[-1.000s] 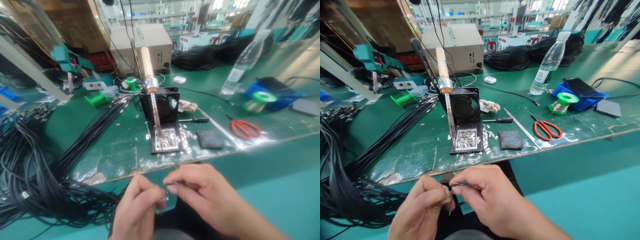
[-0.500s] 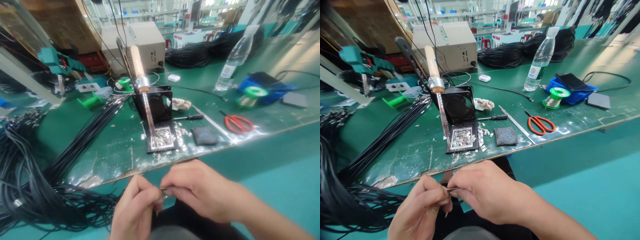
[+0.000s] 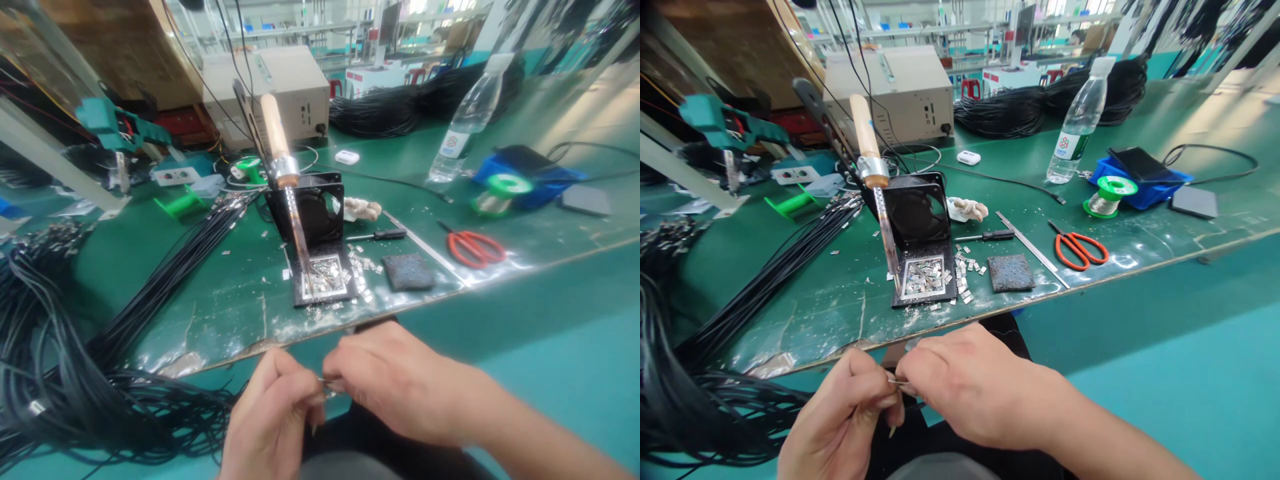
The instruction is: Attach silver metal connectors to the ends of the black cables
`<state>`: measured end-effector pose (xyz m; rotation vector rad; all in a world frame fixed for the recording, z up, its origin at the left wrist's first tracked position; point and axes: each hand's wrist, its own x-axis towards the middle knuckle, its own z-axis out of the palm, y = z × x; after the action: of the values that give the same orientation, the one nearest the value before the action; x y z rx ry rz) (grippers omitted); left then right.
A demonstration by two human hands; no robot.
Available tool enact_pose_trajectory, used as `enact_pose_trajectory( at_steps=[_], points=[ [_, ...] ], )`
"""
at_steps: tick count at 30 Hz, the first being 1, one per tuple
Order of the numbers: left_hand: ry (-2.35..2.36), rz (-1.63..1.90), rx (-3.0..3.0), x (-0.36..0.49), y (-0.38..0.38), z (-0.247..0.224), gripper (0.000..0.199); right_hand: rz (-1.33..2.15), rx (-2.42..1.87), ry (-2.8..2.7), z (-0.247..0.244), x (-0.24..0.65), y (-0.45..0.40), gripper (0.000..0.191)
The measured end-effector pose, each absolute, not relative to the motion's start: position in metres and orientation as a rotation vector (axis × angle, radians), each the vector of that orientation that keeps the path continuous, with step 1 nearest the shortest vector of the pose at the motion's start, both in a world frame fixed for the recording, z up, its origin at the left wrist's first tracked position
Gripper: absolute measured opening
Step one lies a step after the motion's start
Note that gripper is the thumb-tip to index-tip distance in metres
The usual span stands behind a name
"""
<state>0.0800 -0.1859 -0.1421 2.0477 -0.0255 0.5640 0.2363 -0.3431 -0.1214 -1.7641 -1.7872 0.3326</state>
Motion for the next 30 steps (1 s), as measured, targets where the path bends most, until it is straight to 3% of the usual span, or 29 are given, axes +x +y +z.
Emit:
enact_pose_trajectory(
  at_steps=[14,30],
  points=[
    [0.067,0.529,2.164,0.079,-0.184,-0.14,0.03,0.241,-1.822,-1.468,-0.128,0.233,-0.352,0.018],
    [0.046,0.499,2.151,0.074,-0.185,-0.147,0.032,0.241,-1.721,-1.699,-0.126,0.236,-0.346,0.023]
  ],
)
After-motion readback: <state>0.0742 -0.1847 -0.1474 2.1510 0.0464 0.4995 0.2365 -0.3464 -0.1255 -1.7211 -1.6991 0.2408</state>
